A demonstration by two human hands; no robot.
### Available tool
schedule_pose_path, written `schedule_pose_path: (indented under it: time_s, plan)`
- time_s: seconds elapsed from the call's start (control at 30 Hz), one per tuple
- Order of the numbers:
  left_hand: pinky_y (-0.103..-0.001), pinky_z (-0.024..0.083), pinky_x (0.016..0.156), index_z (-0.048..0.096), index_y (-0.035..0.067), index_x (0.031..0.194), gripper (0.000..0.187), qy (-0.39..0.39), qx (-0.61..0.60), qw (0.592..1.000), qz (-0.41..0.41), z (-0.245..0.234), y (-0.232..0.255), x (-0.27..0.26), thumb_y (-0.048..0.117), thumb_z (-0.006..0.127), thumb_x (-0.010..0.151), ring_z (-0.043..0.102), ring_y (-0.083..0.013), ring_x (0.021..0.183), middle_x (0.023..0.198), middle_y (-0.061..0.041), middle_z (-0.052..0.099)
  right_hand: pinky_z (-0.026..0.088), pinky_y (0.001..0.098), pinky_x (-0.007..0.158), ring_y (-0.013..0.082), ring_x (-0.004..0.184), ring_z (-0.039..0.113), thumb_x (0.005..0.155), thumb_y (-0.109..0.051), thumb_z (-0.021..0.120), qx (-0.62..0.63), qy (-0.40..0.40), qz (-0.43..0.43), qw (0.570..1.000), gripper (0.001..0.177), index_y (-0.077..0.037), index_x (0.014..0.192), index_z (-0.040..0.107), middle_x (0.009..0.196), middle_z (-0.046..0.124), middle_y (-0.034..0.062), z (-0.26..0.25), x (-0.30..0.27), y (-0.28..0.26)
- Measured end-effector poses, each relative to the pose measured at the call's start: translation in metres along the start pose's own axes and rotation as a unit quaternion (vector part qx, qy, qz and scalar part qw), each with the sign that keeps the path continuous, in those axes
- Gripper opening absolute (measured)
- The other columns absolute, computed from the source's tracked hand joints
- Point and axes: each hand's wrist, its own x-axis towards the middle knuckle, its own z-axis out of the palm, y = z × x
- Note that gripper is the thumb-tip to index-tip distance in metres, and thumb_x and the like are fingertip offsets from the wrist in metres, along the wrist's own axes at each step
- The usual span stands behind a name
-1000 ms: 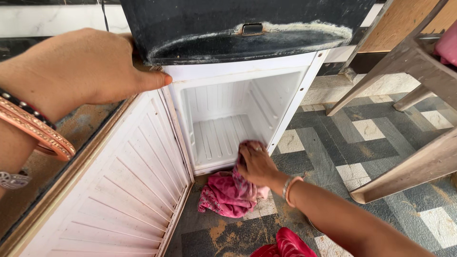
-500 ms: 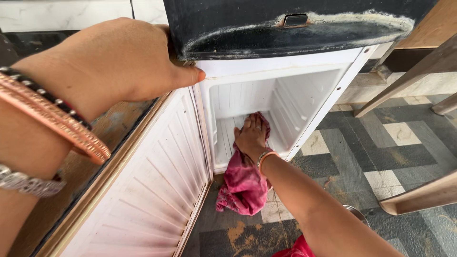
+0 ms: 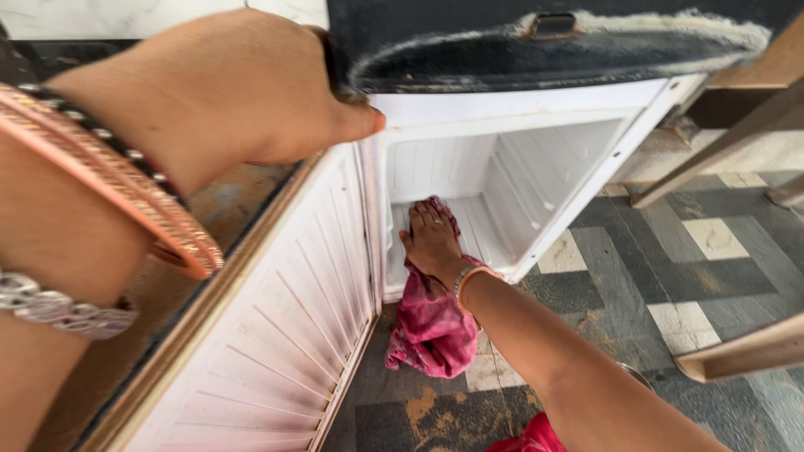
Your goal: The person wipes the interior and exterior of a small refrigerator door and the bottom interior compartment using a cloth.
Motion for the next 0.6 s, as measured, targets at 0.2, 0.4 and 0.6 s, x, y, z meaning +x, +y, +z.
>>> schedule_pose_path:
  time_s: [0.2,0.4,0.6]
  plan:
    - [-0.051,0.054,0.089,0.075,0.009,0.113,0.061,-0.029,-0.006,0.998,-0.048,-0.003,0.009,-0.003,0.064,0.055,0.096,0.072,-0.0397,0.097,0.098,-0.023,0.075,0.016,0.0501,0.122,0.0354,0.150,0.024,0.104,-0.043,0.037,-0.022,-0.011,-0.008,1.000,0.067,0.004,0.152,0.032,0.160,0.031,0.0224,0.002,0.002,-0.002]
    - [-0.052,0.054,0.087,0.074,0.009,0.116,0.063,0.003,-0.003,1.000,-0.012,0.003,0.000,0.004,0.066,0.057,0.095,0.071,-0.0422,0.097,0.100,-0.024,0.074,0.025,0.0448,0.125,0.0364,0.147,0.040,0.100,-0.024,0.045,-0.034,0.023,-0.165,0.985,0.054,0.008,0.144,0.047,0.153,0.046,0.0233,0.027,0.017,-0.006]
    - [-0.053,0.053,0.090,0.073,0.009,0.117,0.063,-0.008,-0.014,1.000,-0.011,0.003,0.000,0.001,0.066,0.056,0.095,0.069,-0.0428,0.102,0.106,-0.023,0.073,0.031,0.0473,0.119,0.0376,0.138,0.046,0.093,-0.014,0.053,0.092,-0.005,-0.141,0.986,0.043,0.003,0.133,0.056,0.145,0.052,0.0230,0.003,-0.012,-0.013]
